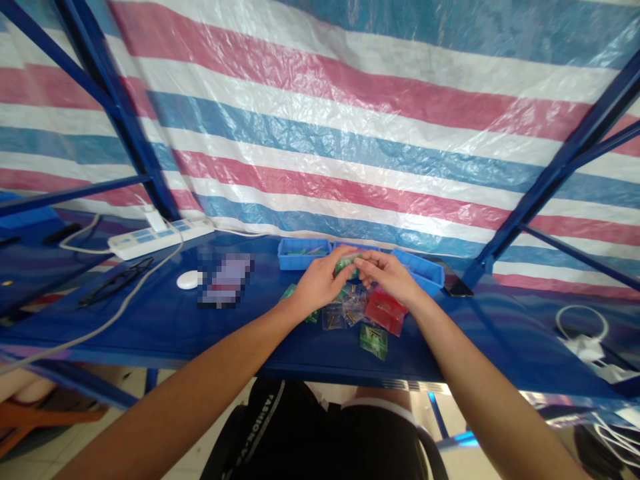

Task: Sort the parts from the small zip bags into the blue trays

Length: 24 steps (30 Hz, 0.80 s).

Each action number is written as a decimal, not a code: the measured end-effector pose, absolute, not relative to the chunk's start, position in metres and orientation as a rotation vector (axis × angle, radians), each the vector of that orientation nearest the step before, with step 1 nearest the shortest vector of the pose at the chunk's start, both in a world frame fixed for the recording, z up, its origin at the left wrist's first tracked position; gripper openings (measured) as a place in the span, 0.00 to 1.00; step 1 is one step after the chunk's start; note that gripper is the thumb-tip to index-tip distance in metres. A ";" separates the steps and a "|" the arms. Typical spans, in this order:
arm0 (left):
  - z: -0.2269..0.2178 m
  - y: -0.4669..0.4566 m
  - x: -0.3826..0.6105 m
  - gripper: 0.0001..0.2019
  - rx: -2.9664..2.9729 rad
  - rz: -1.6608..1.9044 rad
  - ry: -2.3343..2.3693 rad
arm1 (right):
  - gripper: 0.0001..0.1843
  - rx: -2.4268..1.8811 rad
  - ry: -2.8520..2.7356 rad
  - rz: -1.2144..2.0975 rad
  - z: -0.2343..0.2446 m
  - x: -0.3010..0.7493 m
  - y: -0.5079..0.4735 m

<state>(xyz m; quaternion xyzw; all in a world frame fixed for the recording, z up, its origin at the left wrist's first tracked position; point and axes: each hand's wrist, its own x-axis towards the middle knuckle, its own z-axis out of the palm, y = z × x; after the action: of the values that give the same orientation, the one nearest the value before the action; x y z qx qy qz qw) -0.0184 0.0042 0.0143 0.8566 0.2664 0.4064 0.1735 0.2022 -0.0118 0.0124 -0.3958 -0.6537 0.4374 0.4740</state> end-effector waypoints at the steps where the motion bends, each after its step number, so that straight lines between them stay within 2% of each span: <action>1: 0.015 0.004 -0.018 0.20 2.397 1.139 0.739 | 0.24 -0.962 -1.590 1.080 0.012 0.203 -0.011; 11: 0.017 0.002 -0.016 0.19 2.514 1.195 0.625 | 0.25 -0.949 -1.553 1.101 0.011 0.204 -0.009; 18: 0.013 0.005 -0.014 0.28 2.619 1.334 0.569 | 0.22 -0.976 -1.393 1.180 0.012 0.205 -0.011; 24: 0.011 0.009 -0.016 0.29 2.659 1.311 0.575 | 0.23 -0.943 -1.326 1.253 0.014 0.203 -0.013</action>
<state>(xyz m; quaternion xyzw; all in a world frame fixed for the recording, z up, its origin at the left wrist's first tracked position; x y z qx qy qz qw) -0.0165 0.0092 0.0113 0.8788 0.1901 0.4334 0.0607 0.2030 -0.0133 0.0142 -0.3927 -0.5524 0.5222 0.5176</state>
